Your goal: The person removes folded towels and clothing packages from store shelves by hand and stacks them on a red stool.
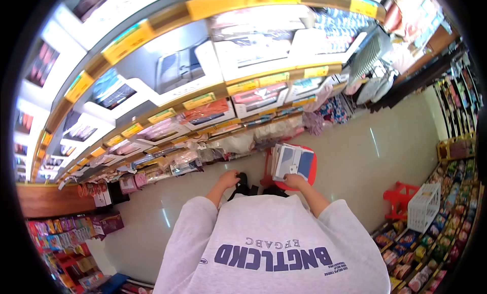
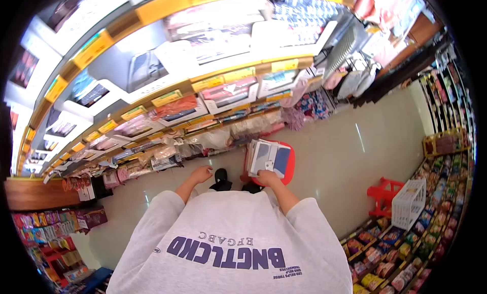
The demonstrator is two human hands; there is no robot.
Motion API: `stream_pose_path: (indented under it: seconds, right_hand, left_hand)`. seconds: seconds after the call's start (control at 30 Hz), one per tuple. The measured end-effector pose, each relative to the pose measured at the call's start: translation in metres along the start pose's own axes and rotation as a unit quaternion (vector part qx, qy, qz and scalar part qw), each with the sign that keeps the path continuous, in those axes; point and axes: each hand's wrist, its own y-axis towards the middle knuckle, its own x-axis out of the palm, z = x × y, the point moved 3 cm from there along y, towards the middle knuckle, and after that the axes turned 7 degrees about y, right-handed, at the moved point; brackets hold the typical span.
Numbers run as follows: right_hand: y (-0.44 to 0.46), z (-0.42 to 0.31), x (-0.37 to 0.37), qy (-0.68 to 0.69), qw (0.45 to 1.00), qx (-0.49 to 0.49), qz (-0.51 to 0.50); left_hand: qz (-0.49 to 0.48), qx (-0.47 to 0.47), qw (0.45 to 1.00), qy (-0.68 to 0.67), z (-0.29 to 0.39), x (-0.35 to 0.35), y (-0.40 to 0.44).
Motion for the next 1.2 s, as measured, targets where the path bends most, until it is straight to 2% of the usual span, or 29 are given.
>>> stream_pose_path:
  seconds: [0.03,0.1,0.17,0.2,0.27,0.33,0.4,0.43,0.5,0.57,0.6,0.63,0.67,0.7,0.77,0.8,0.83,0.9,0.93,1.0,1.03,1.17,1.2]
  right_hand:
    - [-0.003,-0.022,-0.015,-0.011,1.000,-0.008,0.003]
    - [-0.006,-0.076,-0.051,-0.089,0.991,-0.085,0.050]
    - [0.013,-0.110,-0.069,-0.066,0.964,-0.210,0.151]
    - [0.012,-0.138,-0.087,-0.067,0.939,-0.274,0.198]
    - [-0.008,-0.207,-0.130,-0.107,0.908,-0.324,0.242]
    - [-0.037,-0.268,-0.168,-0.179,0.814,-0.399,0.382]
    - [-0.056,-0.318,-0.198,-0.213,0.751,-0.432,0.451]
    - [-0.063,-0.339,-0.213,-0.214,0.747,-0.438,0.453]
    - [-0.081,-0.376,-0.240,-0.235,0.661,-0.489,0.519]
    - [-0.082,-0.404,-0.260,-0.309,0.644,-0.474,0.514]
    - [-0.080,-0.416,-0.270,-0.366,0.642,-0.451,0.501]
    - [-0.077,-0.423,-0.278,-0.366,0.639,-0.453,0.503]
    - [-0.068,-0.430,-0.283,-0.441,0.636,-0.423,0.472]
    - [-0.060,-0.435,-0.287,-0.512,0.628,-0.390,0.437]
    - [-0.041,-0.442,-0.290,-0.520,0.612,-0.400,0.442]
    - [-0.032,-0.444,-0.291,-0.535,0.636,-0.384,0.403]
    - [-0.022,-0.444,-0.291,-0.549,0.658,-0.365,0.363]
    - [-0.012,-0.450,-0.295,-0.533,0.676,-0.375,0.345]
    - [-0.010,-0.452,-0.300,-0.524,0.717,-0.342,0.309]
    - [-0.006,-0.455,-0.310,-0.472,0.789,-0.307,0.247]
    - [0.000,-0.456,-0.311,-0.472,0.789,-0.306,0.247]
    - [0.007,-0.466,-0.319,-0.496,0.806,-0.237,0.219]
    - [0.003,-0.470,-0.320,-0.506,0.813,-0.208,0.201]
  left_hand:
    - [0.020,-0.010,1.000,-0.014,-0.004,-0.009,-0.003]
    - [0.077,0.020,0.996,-0.032,-0.023,-0.021,0.005]
    - [0.164,0.084,0.980,-0.071,-0.015,-0.065,-0.005]
    - [0.181,0.083,0.980,-0.020,-0.010,-0.085,-0.008]
    - [0.283,0.135,0.949,0.035,0.020,-0.142,-0.031]
    - [0.424,0.174,0.888,0.020,0.052,-0.198,-0.055]
    - [0.567,0.229,0.790,-0.043,0.088,-0.258,-0.096]
    - [0.614,0.231,0.754,-0.037,0.099,-0.281,-0.110]
    - [0.674,0.255,0.693,-0.009,0.108,-0.320,-0.131]
    - [0.642,0.229,0.726,0.092,0.113,-0.350,-0.140]
    - [0.644,0.228,0.724,0.094,0.110,-0.361,-0.137]
    - [0.614,0.190,0.746,0.176,0.110,-0.371,-0.130]
    - [0.579,0.149,0.760,0.256,0.110,-0.378,-0.123]
    - [0.582,0.148,0.757,0.259,0.106,-0.383,-0.116]
    - [0.566,0.057,0.736,0.367,0.096,-0.390,-0.101]
    - [0.557,0.054,0.691,0.457,0.097,-0.392,-0.102]
    - [0.559,0.052,0.688,0.459,0.098,-0.396,-0.103]
    - [0.398,-0.024,0.817,0.417,0.093,-0.400,-0.093]
    - [0.435,0.009,0.821,0.368,0.092,-0.403,-0.093]
    - [0.418,-0.014,0.841,0.342,0.087,-0.409,-0.080]
    - [0.399,-0.037,0.860,0.315,0.084,-0.412,-0.071]
    - [0.334,-0.060,0.880,0.332,0.082,-0.429,-0.055]
    - [0.282,-0.062,0.886,0.363,0.088,-0.433,-0.062]
